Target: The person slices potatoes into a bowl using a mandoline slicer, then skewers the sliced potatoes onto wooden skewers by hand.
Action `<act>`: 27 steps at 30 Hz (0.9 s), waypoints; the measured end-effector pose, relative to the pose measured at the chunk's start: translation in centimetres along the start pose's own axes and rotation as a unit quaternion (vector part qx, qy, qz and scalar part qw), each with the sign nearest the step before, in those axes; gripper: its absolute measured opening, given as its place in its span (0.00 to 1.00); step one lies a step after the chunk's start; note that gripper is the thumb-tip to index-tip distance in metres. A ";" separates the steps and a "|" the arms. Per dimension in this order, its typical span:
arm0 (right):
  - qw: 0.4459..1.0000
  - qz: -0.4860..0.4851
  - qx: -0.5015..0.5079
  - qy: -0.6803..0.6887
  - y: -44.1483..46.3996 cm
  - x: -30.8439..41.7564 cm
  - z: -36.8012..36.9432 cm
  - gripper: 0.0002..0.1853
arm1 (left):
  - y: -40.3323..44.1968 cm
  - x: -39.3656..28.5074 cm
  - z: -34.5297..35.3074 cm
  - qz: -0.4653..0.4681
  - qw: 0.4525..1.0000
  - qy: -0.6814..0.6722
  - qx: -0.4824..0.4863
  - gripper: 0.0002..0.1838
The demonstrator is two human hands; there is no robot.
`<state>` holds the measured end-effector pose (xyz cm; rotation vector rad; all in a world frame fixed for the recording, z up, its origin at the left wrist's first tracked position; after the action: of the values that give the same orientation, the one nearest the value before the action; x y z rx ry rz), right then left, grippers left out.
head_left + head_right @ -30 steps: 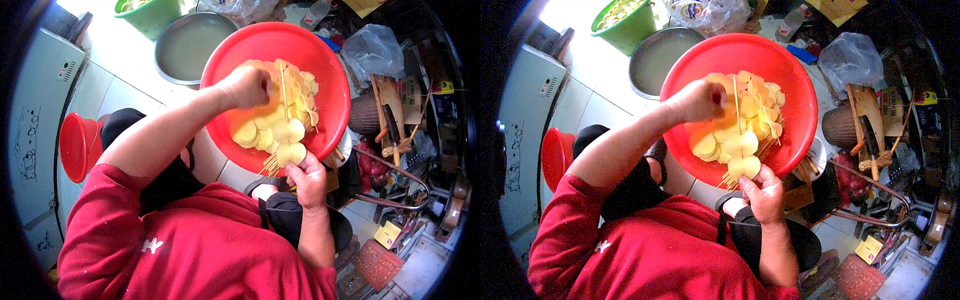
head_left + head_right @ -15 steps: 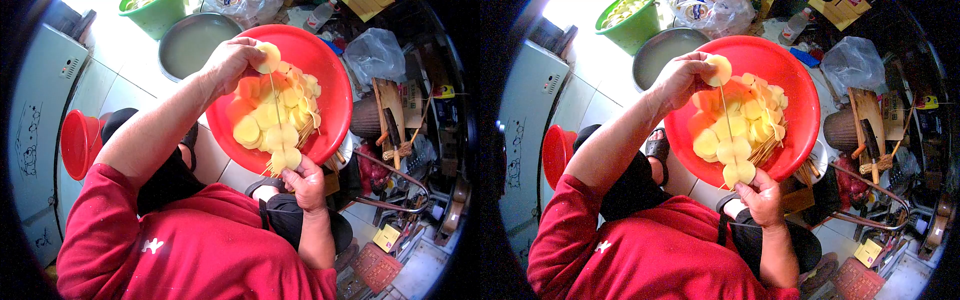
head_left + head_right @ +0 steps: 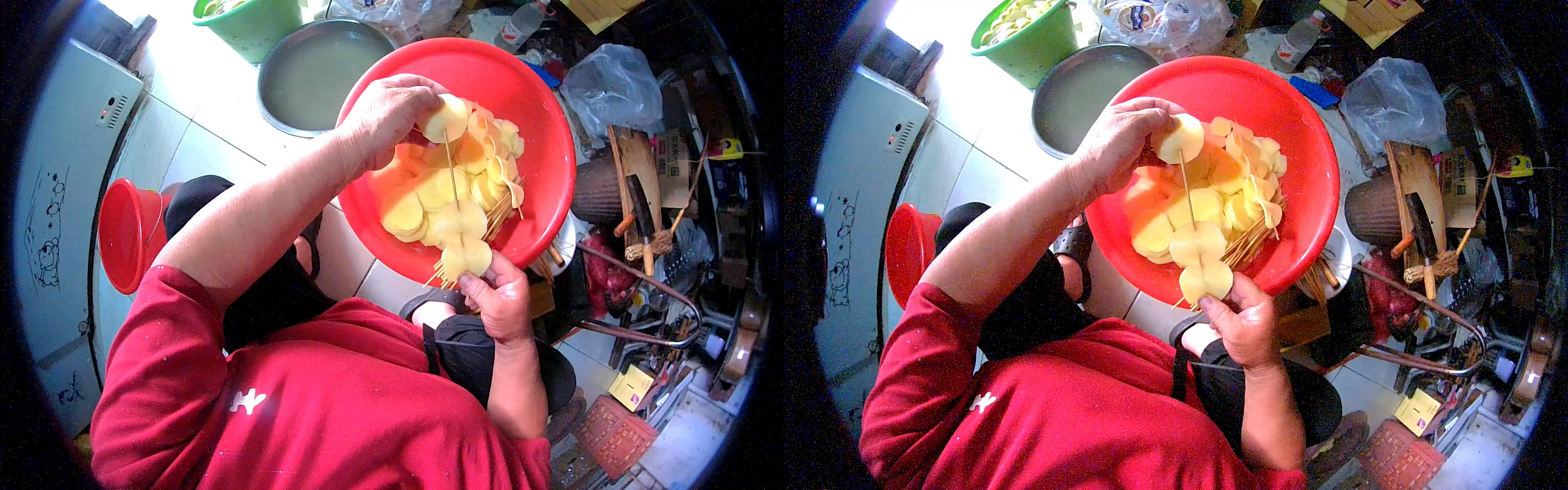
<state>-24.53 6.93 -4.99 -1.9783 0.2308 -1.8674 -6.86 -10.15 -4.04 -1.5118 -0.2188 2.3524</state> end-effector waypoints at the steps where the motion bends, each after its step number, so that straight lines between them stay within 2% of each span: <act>1: 1.000 -0.011 -0.001 0.004 0.0 0.2 0.1 0.14 | 0.1 0.2 -0.3 -0.008 1.000 -0.007 -0.011 0.10; 5: 1.000 0.010 0.012 0.000 -0.1 -0.3 0.0 0.14 | 0.5 0.5 -0.9 -0.014 0.999 -0.015 -0.030 0.10; 8: 1.000 0.021 0.012 0.009 -0.1 -0.8 0.1 0.14 | 0.3 1.1 -0.6 -0.055 0.998 0.020 -0.007 0.09; 11: 0.999 0.027 -0.002 0.035 0.0 -1.1 0.1 0.14 | -0.9 2.4 1.1 -0.117 0.990 0.040 0.070 0.09; 14: 1.000 0.004 -0.014 0.018 0.2 -0.8 -0.2 0.14 | -2.0 5.0 2.3 -0.179 0.976 0.070 0.102 0.07; 21: 0.999 0.003 -0.043 0.022 0.3 -0.8 -0.3 0.14 | -2.0 5.2 2.2 -0.165 0.973 0.121 0.102 0.07; 25: 0.997 -0.010 -0.072 0.035 0.4 -0.7 -1.5 0.12 | -0.8 5.2 1.7 -0.166 0.977 0.097 0.096 0.06; 27: 0.993 -0.031 -0.098 0.055 0.5 -0.3 -2.5 0.10 | 0.6 3.4 0.6 -0.060 0.977 0.201 0.050 0.07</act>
<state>-26.99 6.16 -5.37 -2.0321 0.4037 -2.0658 -8.78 -9.43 -6.87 -1.8256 -0.0866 1.8861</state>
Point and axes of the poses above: each hand's wrist, its own y-axis towards the middle knuckle, its own z-axis out of the palm, x = y × z, the point moved 8 cm from there along y, towards the middle knuckle, and after that the axes turned 7 degrees about -y, right-handed, at the moved point
